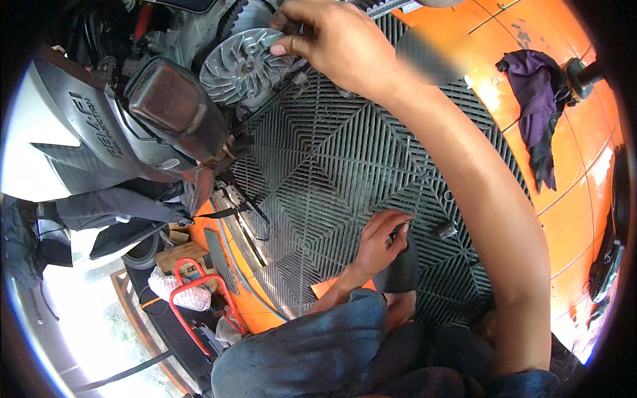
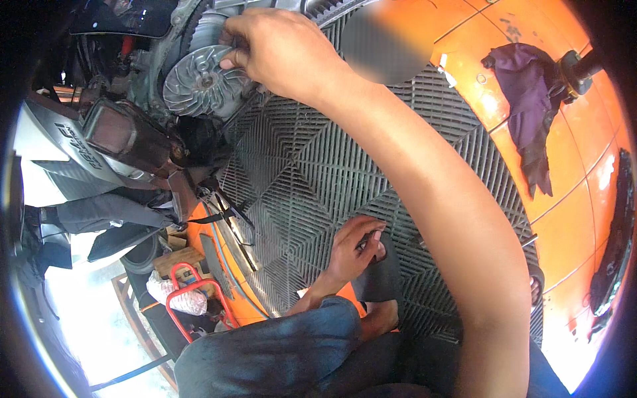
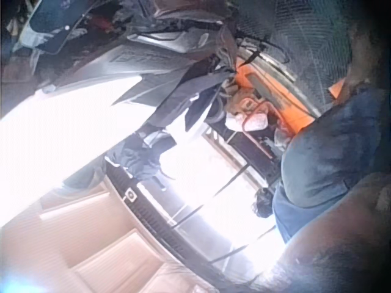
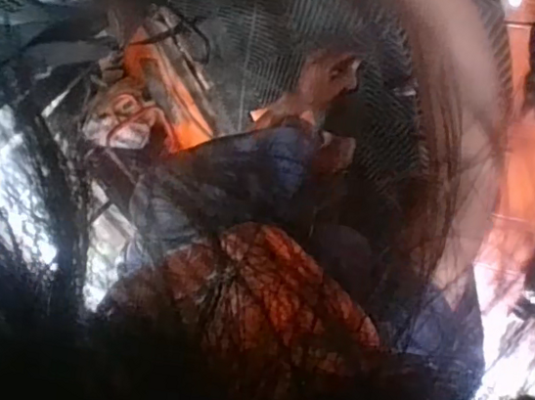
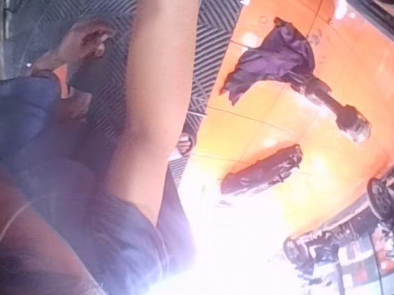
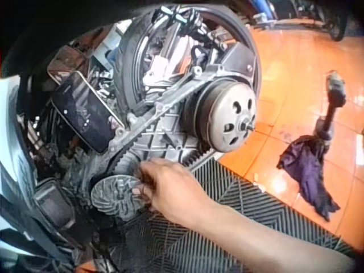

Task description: The person sits on the floor of a workshop and works on the exposed engine of a white motorcycle. They handle various metal engine components, including a clutch basket and a fan-like part, fitting them into the engine casing by hand.

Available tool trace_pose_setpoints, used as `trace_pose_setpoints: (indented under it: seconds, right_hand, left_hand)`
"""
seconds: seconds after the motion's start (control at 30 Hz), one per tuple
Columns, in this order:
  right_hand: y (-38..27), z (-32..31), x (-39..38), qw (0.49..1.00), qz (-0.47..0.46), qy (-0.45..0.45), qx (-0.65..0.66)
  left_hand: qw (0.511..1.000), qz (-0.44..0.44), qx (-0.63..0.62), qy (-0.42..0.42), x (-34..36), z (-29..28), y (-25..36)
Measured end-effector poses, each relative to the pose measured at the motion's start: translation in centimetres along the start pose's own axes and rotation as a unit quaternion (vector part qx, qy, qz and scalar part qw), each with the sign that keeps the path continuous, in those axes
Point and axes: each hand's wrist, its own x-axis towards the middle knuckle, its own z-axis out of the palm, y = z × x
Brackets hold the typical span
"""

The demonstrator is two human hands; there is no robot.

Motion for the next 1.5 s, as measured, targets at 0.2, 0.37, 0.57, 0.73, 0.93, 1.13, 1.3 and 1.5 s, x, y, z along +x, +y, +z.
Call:
trace_pose_setpoints:
  seconds: [0.2,0.37,0.57,0.73,0.93,1.13,1.3,1.5]
  right_hand:
    - [0.2,0.1,-0.1,1.000,-0.010,0.007,0.029]
    - [0.4,0.3,-0.4,0.999,-0.002,0.009,0.031]
    - [-0.8,-1.1,-0.5,0.999,0.014,-0.018,0.043]
    - [-0.9,-1.5,-0.1,0.991,0.085,-0.085,0.061]
    - [-1.4,-1.8,0.1,0.993,0.070,-0.077,0.050]
    - [-2.1,0.4,1.9,0.992,-0.116,0.046,0.003]
    - [-0.6,-0.3,0.6,0.999,-0.048,-0.002,-0.016]
    - [0.4,0.0,0.1,0.999,-0.027,-0.025,0.000]
  left_hand:
    - [1.000,0.005,-0.003,-0.001,0.4,-0.6,0.2]
    - [1.000,0.013,-0.013,0.002,0.4,-0.5,-0.1]
    - [1.000,0.008,-0.007,-0.005,0.7,-0.8,0.4]
    - [1.000,0.018,-0.015,0.004,0.9,-0.7,0.3]
    - [1.000,0.002,-0.004,0.010,1.2,-1.6,0.5]
    - [0.996,0.007,0.052,0.072,3.3,-4.4,0.2]
    - [0.970,-0.028,0.067,0.234,5.1,-9.0,-1.3]
    - [0.935,0.054,0.061,0.344,11.7,-13.6,0.0]
